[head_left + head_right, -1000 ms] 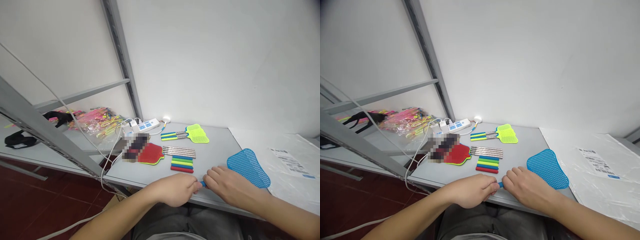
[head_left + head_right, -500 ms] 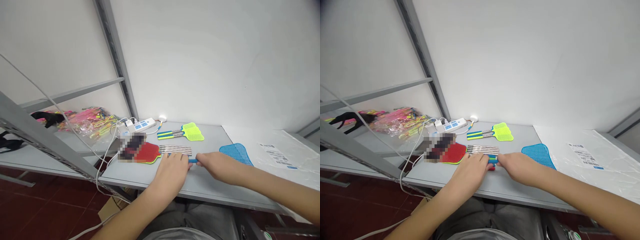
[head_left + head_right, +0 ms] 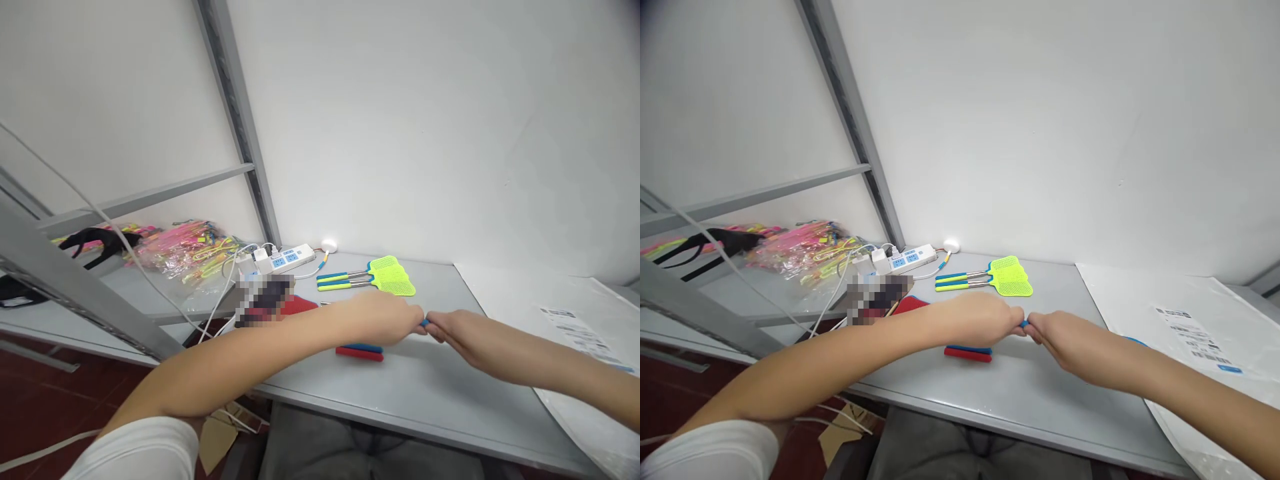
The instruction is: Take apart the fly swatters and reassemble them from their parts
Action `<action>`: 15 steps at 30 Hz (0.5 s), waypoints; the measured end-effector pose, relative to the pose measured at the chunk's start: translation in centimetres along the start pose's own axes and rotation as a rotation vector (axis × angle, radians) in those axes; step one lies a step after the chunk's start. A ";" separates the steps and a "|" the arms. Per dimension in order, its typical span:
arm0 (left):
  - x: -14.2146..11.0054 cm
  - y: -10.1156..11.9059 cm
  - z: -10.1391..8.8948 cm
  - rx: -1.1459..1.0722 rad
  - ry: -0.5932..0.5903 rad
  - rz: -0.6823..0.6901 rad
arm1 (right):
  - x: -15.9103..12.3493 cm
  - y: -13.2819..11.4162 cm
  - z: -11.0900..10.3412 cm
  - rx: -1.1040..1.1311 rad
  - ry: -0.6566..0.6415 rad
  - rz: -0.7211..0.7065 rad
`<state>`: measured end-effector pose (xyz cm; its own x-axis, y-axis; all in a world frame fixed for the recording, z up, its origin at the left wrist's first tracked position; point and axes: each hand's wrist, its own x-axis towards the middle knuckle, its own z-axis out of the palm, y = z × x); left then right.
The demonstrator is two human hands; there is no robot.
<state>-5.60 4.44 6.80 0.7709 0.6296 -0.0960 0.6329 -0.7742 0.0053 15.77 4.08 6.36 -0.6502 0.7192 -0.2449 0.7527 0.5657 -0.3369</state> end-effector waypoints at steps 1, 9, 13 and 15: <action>-0.4 -0.1 0.2 -0.023 -0.021 -0.004 | 0.1 -0.1 0.7 -0.056 0.007 0.001; -3.9 -1.0 -0.2 -0.306 -0.101 -0.151 | 3.2 -1.0 2.4 -0.434 0.143 -0.225; -4.6 -1.8 -0.8 -0.486 -0.141 -0.145 | 4.1 -1.4 2.0 -0.577 0.287 -0.408; -4.9 -2.3 -1.0 -0.610 -0.182 -0.149 | 4.4 -1.6 1.7 -0.654 0.355 -0.472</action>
<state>-10.70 3.20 8.28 0.6815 0.6648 -0.3060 0.7000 -0.4702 0.5375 11.57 5.65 4.25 -0.9196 0.3734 0.1222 0.3929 0.8749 0.2831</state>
